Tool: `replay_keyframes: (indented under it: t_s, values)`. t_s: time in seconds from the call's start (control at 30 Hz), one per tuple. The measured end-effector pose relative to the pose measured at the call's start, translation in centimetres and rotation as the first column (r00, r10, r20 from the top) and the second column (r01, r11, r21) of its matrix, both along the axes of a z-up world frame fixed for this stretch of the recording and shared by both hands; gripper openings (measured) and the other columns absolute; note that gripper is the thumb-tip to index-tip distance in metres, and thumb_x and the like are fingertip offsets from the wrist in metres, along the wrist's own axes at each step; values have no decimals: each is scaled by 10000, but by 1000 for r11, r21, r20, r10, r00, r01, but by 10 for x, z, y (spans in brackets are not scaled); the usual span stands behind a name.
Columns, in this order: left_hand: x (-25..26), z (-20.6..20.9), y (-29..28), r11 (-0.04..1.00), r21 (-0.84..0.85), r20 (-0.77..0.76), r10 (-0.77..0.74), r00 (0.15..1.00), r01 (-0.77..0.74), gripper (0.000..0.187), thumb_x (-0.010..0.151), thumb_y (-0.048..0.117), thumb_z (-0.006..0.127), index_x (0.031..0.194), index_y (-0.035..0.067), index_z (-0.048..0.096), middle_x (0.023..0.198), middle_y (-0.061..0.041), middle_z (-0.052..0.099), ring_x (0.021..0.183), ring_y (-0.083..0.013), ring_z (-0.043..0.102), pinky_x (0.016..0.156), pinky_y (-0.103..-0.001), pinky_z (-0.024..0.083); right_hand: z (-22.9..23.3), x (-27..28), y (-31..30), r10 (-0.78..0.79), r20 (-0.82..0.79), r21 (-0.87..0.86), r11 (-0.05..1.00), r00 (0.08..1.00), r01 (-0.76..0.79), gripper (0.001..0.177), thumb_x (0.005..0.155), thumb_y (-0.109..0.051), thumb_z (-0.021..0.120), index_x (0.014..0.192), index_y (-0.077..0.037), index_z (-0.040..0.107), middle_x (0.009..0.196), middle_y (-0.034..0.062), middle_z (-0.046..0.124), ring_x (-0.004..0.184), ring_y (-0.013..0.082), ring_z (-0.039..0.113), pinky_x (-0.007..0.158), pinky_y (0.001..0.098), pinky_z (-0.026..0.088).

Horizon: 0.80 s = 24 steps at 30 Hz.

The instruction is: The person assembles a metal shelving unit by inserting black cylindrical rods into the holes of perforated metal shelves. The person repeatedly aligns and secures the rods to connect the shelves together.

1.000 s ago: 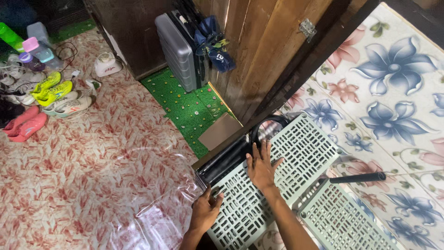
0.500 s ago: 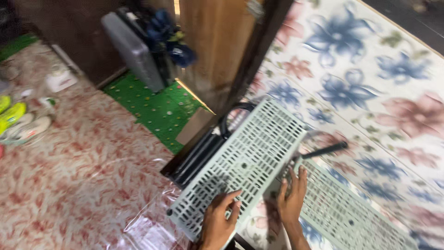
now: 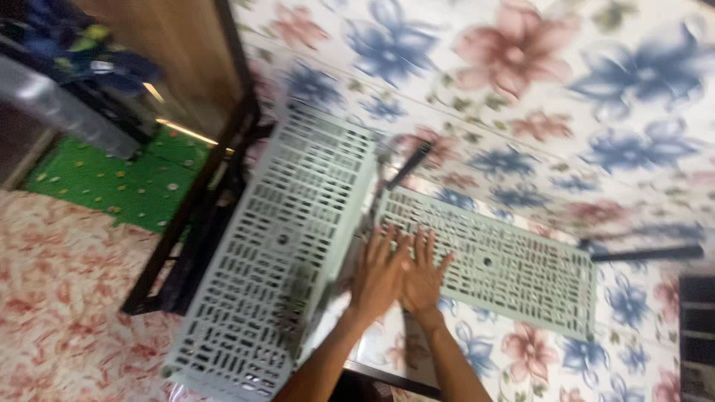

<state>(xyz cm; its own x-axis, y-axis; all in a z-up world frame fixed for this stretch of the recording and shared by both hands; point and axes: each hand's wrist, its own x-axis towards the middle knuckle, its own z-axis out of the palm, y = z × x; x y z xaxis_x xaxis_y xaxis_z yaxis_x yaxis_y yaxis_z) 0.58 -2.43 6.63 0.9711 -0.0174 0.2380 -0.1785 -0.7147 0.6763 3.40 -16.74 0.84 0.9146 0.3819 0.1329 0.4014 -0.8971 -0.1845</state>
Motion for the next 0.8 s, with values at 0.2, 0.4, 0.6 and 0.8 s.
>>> replay_keyframes:
  t_s: [0.2,0.4,0.6,0.8]
  values:
    - [28,-26,-3,976,188,81,96,992,-110,570,955,310,598,1493,142,508,1594,-216,367,1460,-450,334,1149,-560,300,18,3,0,-54,-80,7,998,995,54,527,1054,-382,376,1567,-263,409,1687,141,238,1571,352,143,1172,730,-2]
    - [28,-15,-6,977,179,103,100,990,-117,543,997,316,542,1510,142,502,1608,-220,369,1457,-448,385,1110,-526,386,38,1,-62,30,-82,78,997,996,-23,534,1052,-387,413,1571,-263,421,1680,161,244,1557,333,175,1234,559,63]
    - [21,-22,-8,976,182,84,102,991,-116,521,1038,322,485,1527,143,496,1623,-224,372,1453,-447,436,1070,-491,471,23,-8,-182,-87,-98,-53,995,991,82,525,1077,-428,280,1578,-312,384,1704,113,183,1576,296,149,1251,552,24]
    - [25,-20,-11,971,197,11,136,991,-135,603,1034,428,485,1549,115,447,1638,-252,313,1430,-452,442,1012,-493,514,26,-16,-291,-301,-75,-77,952,951,295,544,1084,-429,200,1575,-276,377,1706,148,176,1562,342,145,1240,564,44]
